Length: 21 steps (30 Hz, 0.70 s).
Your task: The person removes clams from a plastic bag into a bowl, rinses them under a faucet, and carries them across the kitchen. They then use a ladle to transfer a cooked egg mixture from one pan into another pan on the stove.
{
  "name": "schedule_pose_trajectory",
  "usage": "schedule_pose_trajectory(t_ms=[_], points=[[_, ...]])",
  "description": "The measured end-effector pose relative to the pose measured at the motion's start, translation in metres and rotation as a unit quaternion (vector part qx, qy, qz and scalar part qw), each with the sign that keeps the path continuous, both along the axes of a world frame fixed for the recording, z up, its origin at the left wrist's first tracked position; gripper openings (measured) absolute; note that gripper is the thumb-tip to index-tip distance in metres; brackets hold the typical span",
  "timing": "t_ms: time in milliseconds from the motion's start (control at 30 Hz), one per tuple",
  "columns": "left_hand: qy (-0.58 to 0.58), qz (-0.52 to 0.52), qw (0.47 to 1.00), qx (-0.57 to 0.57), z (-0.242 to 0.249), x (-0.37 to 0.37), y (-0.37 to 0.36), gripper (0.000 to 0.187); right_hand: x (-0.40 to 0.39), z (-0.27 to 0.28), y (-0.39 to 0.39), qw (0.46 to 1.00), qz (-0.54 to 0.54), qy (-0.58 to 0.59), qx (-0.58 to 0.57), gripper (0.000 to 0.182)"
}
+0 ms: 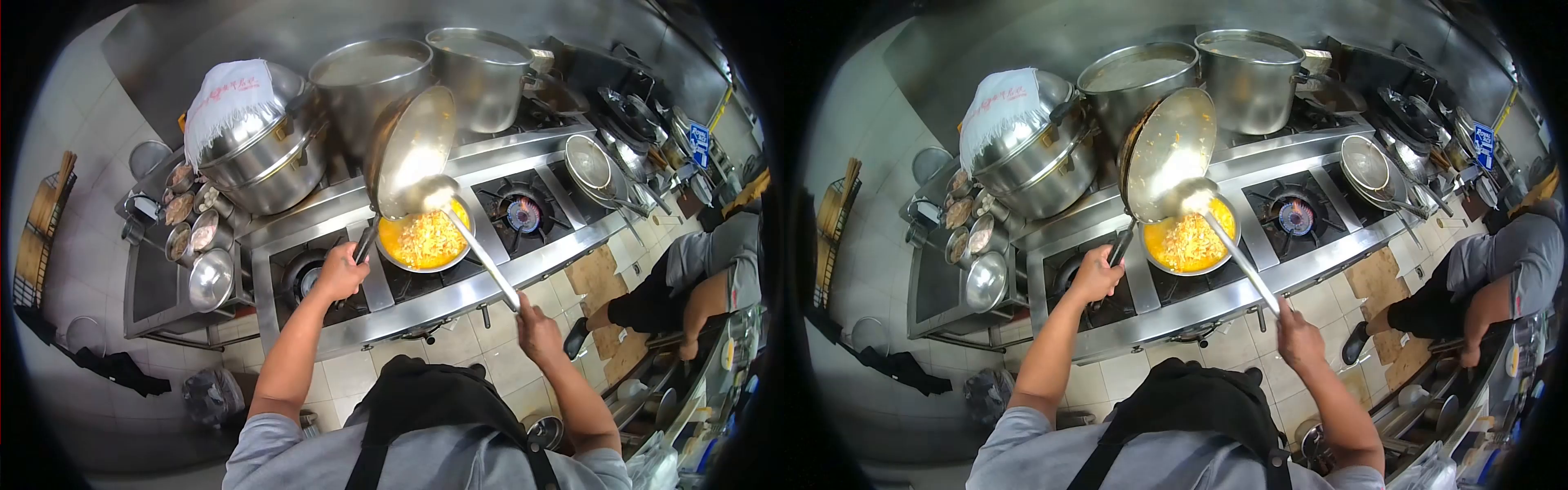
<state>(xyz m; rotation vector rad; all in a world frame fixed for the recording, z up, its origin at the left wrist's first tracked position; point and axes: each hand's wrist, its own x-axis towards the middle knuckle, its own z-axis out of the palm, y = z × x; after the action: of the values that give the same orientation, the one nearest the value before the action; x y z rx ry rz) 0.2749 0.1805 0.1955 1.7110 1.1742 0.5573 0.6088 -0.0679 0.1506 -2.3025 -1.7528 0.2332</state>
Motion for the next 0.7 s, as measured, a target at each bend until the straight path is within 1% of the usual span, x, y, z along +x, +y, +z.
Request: schedule_pose_trajectory(t_ms=[33,100,167,233,300,367,433,467,533,567,633,667,700], points=[[0.017,0.006,1.000,0.005,0.001,-0.003,0.001,0.007,0.012,-0.001,-0.010,1.000,0.003,-0.001,-0.001,0.052],[0.012,0.003,1.000,0.004,-0.003,-0.011,0.003,0.007,0.025,0.008,-0.028,1.000,-0.007,-0.006,0.008,0.054],[0.010,0.009,1.000,0.007,0.004,-0.009,-0.001,0.007,0.026,0.010,-0.016,1.000,-0.010,-0.006,0.019,0.054],[0.014,0.012,1.000,0.006,0.010,-0.002,-0.010,0.007,0.022,0.003,0.014,0.992,0.023,0.015,0.124,0.053],[0.024,0.025,0.999,0.001,0.008,0.005,-0.019,0.007,0.014,-0.003,0.048,0.986,0.031,0.019,0.163,0.052],[0.010,0.042,0.999,0.001,0.007,0.013,-0.030,0.007,0.010,-0.002,0.060,0.994,0.007,0.024,0.106,0.051],[0.024,0.050,0.998,0.003,0.023,0.021,-0.043,0.009,0.029,-0.009,0.043,0.998,0.013,-0.011,0.054,0.052],[0.021,0.057,0.998,0.007,0.021,0.021,-0.042,0.009,0.046,-0.015,0.028,0.998,0.020,-0.014,0.059,0.052],[0.060,0.052,0.995,0.063,0.006,0.016,-0.041,0.010,0.077,-0.023,0.001,0.998,0.051,-0.017,0.011,0.052],[0.060,0.061,0.994,0.063,0.003,0.015,-0.045,0.010,0.082,-0.019,0.000,0.998,0.061,-0.018,0.013,0.052],[0.094,0.057,0.991,0.073,-0.002,0.017,-0.049,0.011,0.089,-0.012,0.000,0.996,0.080,-0.016,0.039,0.053],[0.064,0.074,0.995,0.026,0.003,0.023,-0.057,0.010,0.086,-0.010,0.010,0.993,0.084,0.000,0.078,0.052],[0.064,0.075,0.995,0.028,0.007,0.028,-0.062,0.010,0.079,-0.006,0.027,0.993,0.085,0.000,0.080,0.052]])
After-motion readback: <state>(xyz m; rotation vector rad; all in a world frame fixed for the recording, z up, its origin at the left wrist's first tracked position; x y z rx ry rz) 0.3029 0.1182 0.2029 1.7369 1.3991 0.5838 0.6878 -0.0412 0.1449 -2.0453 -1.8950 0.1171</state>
